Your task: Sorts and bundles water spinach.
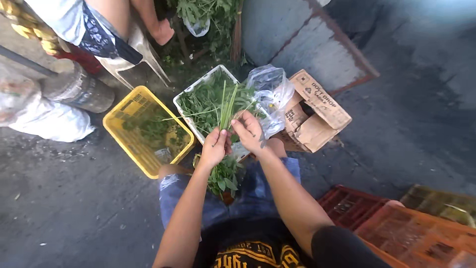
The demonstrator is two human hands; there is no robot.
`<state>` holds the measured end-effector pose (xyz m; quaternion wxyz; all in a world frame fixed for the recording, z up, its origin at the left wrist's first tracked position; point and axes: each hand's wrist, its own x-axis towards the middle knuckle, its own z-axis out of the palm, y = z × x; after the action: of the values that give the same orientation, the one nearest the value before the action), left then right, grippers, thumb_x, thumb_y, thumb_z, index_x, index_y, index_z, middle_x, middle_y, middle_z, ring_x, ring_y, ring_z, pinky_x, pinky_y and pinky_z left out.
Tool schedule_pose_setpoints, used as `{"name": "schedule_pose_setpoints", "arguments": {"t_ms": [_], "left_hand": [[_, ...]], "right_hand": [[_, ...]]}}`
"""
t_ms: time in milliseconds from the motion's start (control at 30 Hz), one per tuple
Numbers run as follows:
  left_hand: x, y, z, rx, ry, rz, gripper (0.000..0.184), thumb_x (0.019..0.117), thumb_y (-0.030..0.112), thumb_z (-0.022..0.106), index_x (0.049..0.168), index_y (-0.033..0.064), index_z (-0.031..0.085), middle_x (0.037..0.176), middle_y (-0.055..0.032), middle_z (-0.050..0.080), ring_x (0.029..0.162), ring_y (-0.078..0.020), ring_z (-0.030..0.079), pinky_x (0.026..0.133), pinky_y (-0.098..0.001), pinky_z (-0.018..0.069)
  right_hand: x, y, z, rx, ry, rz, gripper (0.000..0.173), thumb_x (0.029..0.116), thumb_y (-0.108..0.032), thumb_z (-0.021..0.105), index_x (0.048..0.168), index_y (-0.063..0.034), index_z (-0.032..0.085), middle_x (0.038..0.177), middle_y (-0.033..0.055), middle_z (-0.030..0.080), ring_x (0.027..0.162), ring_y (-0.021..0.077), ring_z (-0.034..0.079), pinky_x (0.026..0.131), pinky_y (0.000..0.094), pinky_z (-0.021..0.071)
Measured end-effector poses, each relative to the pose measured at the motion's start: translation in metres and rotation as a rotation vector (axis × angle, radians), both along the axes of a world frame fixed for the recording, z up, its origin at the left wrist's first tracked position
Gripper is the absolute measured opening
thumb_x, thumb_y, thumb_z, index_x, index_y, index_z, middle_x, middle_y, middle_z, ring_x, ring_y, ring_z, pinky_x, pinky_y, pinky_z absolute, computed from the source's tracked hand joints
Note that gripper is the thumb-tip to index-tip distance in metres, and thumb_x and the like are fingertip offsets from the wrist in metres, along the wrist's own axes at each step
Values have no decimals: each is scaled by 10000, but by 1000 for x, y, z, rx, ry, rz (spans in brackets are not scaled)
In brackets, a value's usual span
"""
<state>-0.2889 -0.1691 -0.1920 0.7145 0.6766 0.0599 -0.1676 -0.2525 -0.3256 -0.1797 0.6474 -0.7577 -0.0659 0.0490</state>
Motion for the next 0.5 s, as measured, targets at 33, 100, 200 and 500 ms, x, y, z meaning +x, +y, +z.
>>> {"name": "schedule_pose_setpoints", "arguments": {"t_ms": [33, 100, 200, 500], "left_hand": [[2, 2, -1, 3, 10, 27, 321, 1135, 215, 340, 1154, 5, 582, 876, -111, 692, 707, -218, 714, 653, -377, 643], [6, 10, -5, 13, 3, 112, 334, 1135, 228, 333, 1171, 10, 584, 927, -109, 704, 780, -238, 730, 723, -432, 652], [14, 41, -13, -69, 16, 354, 323, 1132, 305, 343, 1132, 80, 574, 786, -24, 598, 668, -173, 637, 691, -427, 620], [26, 175, -38, -458, 50, 760, 430, 1121, 445, 199, 920, 247, 524, 604, 111, 418, 492, -48, 415, 501, -220, 421]], "right_hand": [[-2, 2, -1, -3, -49, -31, 144, 1028, -158, 520, 1075, -49, 601, 864, 60, 667, 668, 157, 640, 590, 329, 570], [-4, 0, 0, 6, -154, -57, 160, 1042, -139, 466, 1109, -39, 571, 973, 64, 710, 776, 166, 694, 676, 346, 614], [0, -18, 15, 100, -250, -84, 133, 1061, -98, 453, 1132, -30, 542, 986, 82, 712, 819, 216, 721, 716, 392, 643], [31, -95, 97, 384, -622, -323, 61, 1087, -139, 438, 1146, -137, 454, 936, 32, 632, 773, 230, 687, 715, 434, 640]]}}
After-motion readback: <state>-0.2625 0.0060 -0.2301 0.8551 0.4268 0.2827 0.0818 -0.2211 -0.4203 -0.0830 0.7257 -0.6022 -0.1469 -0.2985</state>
